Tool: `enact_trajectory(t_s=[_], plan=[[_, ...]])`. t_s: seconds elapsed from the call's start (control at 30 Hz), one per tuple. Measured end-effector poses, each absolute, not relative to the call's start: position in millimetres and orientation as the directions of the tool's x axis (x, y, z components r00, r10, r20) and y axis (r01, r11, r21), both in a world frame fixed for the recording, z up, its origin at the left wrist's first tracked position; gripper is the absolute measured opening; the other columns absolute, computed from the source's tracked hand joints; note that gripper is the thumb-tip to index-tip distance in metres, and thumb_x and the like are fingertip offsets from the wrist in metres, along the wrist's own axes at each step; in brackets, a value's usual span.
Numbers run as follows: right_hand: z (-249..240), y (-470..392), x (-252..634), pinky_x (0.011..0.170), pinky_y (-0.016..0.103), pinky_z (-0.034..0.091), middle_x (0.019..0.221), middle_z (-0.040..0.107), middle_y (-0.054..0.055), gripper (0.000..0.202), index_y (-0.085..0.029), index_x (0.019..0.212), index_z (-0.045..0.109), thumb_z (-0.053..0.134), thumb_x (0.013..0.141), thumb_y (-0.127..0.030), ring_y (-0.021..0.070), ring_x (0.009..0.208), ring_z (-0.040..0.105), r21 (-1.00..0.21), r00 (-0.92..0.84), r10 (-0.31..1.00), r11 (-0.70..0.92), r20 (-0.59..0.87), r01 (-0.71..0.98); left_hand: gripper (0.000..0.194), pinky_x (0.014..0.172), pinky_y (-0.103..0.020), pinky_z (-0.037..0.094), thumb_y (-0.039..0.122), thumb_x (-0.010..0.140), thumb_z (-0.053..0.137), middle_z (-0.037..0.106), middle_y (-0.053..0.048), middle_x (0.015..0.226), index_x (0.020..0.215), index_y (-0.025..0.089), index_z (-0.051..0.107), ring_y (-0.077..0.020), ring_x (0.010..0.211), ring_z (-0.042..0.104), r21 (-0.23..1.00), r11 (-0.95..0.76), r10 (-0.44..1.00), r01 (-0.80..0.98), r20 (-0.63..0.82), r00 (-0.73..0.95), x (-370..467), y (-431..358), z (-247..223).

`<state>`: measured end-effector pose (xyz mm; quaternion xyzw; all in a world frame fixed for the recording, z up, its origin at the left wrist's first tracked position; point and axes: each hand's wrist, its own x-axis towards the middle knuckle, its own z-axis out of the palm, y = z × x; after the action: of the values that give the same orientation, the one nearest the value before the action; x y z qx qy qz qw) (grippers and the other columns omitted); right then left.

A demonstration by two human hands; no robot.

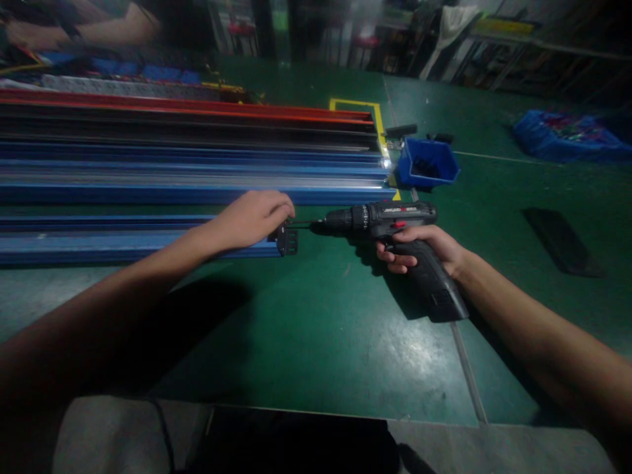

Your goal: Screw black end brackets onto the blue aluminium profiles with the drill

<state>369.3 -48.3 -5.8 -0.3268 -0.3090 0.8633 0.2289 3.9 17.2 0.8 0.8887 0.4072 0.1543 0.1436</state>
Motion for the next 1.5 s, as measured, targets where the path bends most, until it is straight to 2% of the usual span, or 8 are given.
enact_trajectory(t_s=[0.77, 1.13, 1.5], plan=[[-3.6, -48.6, 369.4, 0.059, 0.026, 0.058, 0.084, 0.064, 0.007, 0.016, -0.009, 0.103, 0.063, 0.063, 0.092, -0.020, 0.0076, 0.052, 0.042, -0.683, -0.678, 0.594, -0.707, -0.433, -0.184, 0.045, 0.095, -0.037, 0.051, 0.039, 0.101, 0.038, 0.077, -0.009, 0.103, 0.103, 0.017, 0.077, -0.0256, 0.098, 0.070, 0.362, -0.620, 0.775, 0.697, 0.140, 0.616, 3.6, 16.8, 1.9], [-6.8, -47.7, 370.9, 0.062, 0.028, 0.056, 0.087, 0.064, 0.009, 0.020, -0.006, 0.107, 0.060, 0.062, 0.092, -0.020, 0.0076, 0.052, 0.045, -0.659, -0.695, 0.582, -0.723, -0.422, -0.206, 0.048, 0.095, -0.038, 0.051, 0.041, 0.101, 0.036, 0.077, -0.010, 0.103, 0.103, 0.016, 0.077, -0.0270, 0.099, 0.070, 0.350, -0.619, 0.777, 0.703, 0.143, 0.613, 2.9, 16.4, 0.9], [-5.4, -48.3, 369.8, 0.061, 0.028, 0.054, 0.087, 0.062, 0.007, 0.020, -0.007, 0.108, 0.059, 0.059, 0.094, -0.022, 0.0085, 0.053, 0.042, -0.676, -0.692, 0.585, -0.712, -0.423, -0.189, 0.048, 0.094, -0.039, 0.051, 0.040, 0.101, 0.036, 0.077, -0.011, 0.104, 0.104, 0.015, 0.077, -0.0277, 0.099, 0.070, 0.344, -0.621, 0.775, 0.704, 0.139, 0.616, 3.7, 15.7, 2.1]])
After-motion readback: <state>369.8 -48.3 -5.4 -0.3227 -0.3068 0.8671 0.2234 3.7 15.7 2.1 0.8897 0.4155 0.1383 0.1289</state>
